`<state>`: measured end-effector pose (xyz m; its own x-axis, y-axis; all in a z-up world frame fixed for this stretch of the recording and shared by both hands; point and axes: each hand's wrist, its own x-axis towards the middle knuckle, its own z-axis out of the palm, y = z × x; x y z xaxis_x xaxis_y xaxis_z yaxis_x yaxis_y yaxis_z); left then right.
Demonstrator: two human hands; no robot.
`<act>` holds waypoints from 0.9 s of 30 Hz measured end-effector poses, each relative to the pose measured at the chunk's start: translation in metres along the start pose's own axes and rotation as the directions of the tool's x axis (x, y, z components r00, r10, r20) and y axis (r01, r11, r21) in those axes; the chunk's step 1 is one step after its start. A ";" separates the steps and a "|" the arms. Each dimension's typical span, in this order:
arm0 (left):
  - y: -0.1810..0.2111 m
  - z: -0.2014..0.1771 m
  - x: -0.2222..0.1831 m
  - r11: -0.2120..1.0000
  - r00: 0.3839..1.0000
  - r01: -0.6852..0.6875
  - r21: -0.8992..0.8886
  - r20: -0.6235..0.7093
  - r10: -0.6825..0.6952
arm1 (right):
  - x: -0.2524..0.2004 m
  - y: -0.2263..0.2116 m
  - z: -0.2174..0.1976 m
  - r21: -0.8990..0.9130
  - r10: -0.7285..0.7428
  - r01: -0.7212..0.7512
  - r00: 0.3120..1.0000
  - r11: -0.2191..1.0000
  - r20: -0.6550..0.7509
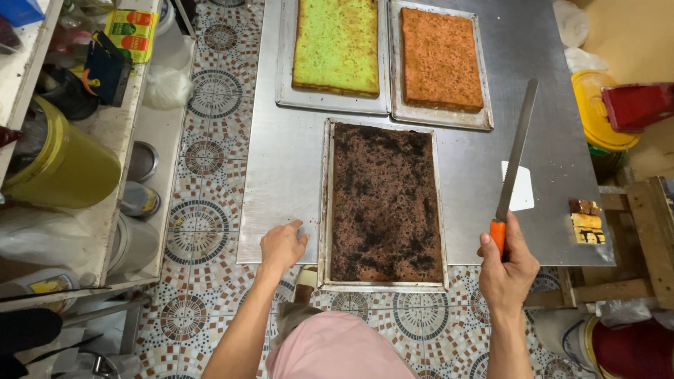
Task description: Cutting a large sheet of chocolate cake into smaller rectangular pieces using a knife and a scraper
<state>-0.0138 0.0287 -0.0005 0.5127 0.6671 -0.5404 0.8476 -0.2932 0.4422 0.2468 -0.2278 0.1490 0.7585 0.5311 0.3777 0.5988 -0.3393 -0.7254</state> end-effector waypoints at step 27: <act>0.003 -0.001 -0.002 1.000 1.000 0.007 -0.013 0.010 -0.007 | -0.004 0.004 -0.003 -0.001 0.056 -0.056 0.998 0.998 0.001</act>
<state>-0.0126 0.0272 0.0020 0.5080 0.6623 -0.5507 0.8495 -0.2793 0.4476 0.2473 -0.2333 0.1460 0.7907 0.5117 0.3361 0.5557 -0.3694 -0.7448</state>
